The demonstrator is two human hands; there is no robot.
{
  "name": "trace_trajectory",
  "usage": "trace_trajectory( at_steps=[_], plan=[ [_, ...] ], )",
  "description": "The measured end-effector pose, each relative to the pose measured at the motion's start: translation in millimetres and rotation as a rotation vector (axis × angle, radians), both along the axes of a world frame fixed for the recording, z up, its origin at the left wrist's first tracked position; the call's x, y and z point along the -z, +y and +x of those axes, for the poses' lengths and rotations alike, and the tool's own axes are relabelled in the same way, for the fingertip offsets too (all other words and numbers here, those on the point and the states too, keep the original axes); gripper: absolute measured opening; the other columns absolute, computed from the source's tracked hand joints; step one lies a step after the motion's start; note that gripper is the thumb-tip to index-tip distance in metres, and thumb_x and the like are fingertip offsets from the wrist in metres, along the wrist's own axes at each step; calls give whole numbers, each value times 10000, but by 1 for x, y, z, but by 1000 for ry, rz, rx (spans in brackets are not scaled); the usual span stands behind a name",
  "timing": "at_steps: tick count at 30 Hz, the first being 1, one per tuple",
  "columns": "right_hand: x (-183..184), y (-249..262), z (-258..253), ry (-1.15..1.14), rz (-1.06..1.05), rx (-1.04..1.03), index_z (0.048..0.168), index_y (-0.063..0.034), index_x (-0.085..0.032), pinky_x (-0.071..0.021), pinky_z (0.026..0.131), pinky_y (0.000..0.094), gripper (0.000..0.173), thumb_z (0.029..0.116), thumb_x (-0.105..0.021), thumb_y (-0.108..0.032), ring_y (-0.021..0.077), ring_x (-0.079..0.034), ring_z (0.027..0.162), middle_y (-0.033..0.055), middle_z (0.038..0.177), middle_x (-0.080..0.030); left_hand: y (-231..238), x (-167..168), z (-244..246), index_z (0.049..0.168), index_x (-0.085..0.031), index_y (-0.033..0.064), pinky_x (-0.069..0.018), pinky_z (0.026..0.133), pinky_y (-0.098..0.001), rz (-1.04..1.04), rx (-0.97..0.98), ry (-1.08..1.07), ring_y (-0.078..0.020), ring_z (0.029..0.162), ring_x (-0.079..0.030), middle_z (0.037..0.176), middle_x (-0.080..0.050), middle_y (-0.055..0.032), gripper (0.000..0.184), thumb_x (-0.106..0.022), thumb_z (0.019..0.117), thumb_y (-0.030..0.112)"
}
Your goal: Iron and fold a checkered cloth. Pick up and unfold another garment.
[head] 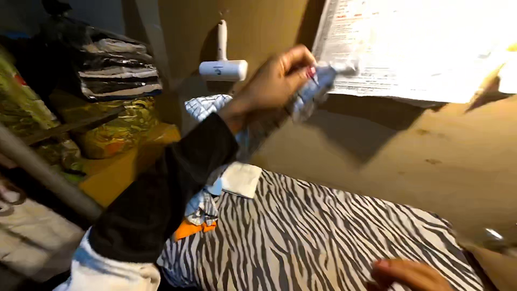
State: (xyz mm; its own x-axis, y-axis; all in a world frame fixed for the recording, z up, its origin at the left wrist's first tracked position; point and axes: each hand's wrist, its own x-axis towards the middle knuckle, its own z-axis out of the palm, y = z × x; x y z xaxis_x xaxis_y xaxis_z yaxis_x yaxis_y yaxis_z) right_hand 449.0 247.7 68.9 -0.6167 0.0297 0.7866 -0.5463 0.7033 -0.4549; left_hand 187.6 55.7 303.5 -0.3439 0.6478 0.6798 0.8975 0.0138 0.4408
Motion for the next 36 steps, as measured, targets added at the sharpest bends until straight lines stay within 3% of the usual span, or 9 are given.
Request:
trace_trajectory(
  at_steps=[3,6,8,10,12,17,21,29,36],
  plan=[
    [-14,20,-12,19,-246,37,1435,-315,-502,-561,930,212,583,923,-770,-394,0,-621,1154,-164,1333,-606,42,56,51,1049,-615,-40,-472,626,-166,-123,286,-207,-7,667,-544,799,-608,-27,112,-518,1028,12],
    [-22,36,-24,-17,-461,-9,1494,-51,-398,-582,907,240,878,852,-800,-497,71,-638,1175,-39,1358,-622,62,101,81,1061,-615,20,-448,590,-153,-297,418,-456,22,642,-534,782,-602,34,133,-502,1053,91],
    [-25,46,-26,-15,-523,-115,1443,-32,-485,-577,933,251,724,892,-779,-398,83,-653,1158,-16,1316,-662,67,117,89,1088,-602,44,-464,594,-134,-370,486,-541,48,652,-550,799,-606,70,143,-486,1067,125],
    [-28,48,-24,48,-559,-209,1225,-134,-712,-585,900,228,321,936,-751,-266,40,-693,1027,-70,1155,-742,67,127,95,1080,-598,49,-473,608,-146,-384,522,-596,37,663,-558,793,-599,74,140,-480,1062,122],
    [-34,47,-23,91,-531,-230,1077,-190,-772,-593,866,198,131,955,-726,-199,0,-701,942,-109,1047,-758,65,133,101,1070,-581,75,-494,639,-153,-361,536,-635,33,701,-578,830,-607,83,129,-465,1065,131],
    [-63,47,-19,98,-329,-19,947,-51,-726,-556,672,141,113,861,-760,-116,-37,-638,742,-57,872,-712,60,136,130,1246,-587,10,-559,734,-215,-234,254,-219,-71,902,-649,1123,-628,-85,429,-631,997,357],
    [-105,54,-13,37,-65,73,963,-35,-730,-535,676,115,165,912,-722,-192,-63,-623,735,-45,847,-708,72,123,139,1019,-674,-21,-558,673,-194,-153,306,-162,-37,741,-666,866,-697,-65,163,-626,926,103],
    [-170,88,5,-131,-91,59,934,-119,-719,-554,612,150,92,861,-771,-97,-9,-651,659,-74,759,-706,78,77,135,1019,-579,94,-545,695,-176,-115,572,-899,9,715,-630,782,-636,78,192,-398,1082,82],
    [-198,105,15,-101,26,200,909,-122,-679,-439,482,122,92,890,-759,-82,-40,-542,546,-89,703,-651,62,55,104,869,-666,74,-509,612,-129,-237,394,-574,41,616,-599,675,-645,82,110,-653,971,36]
  ],
)
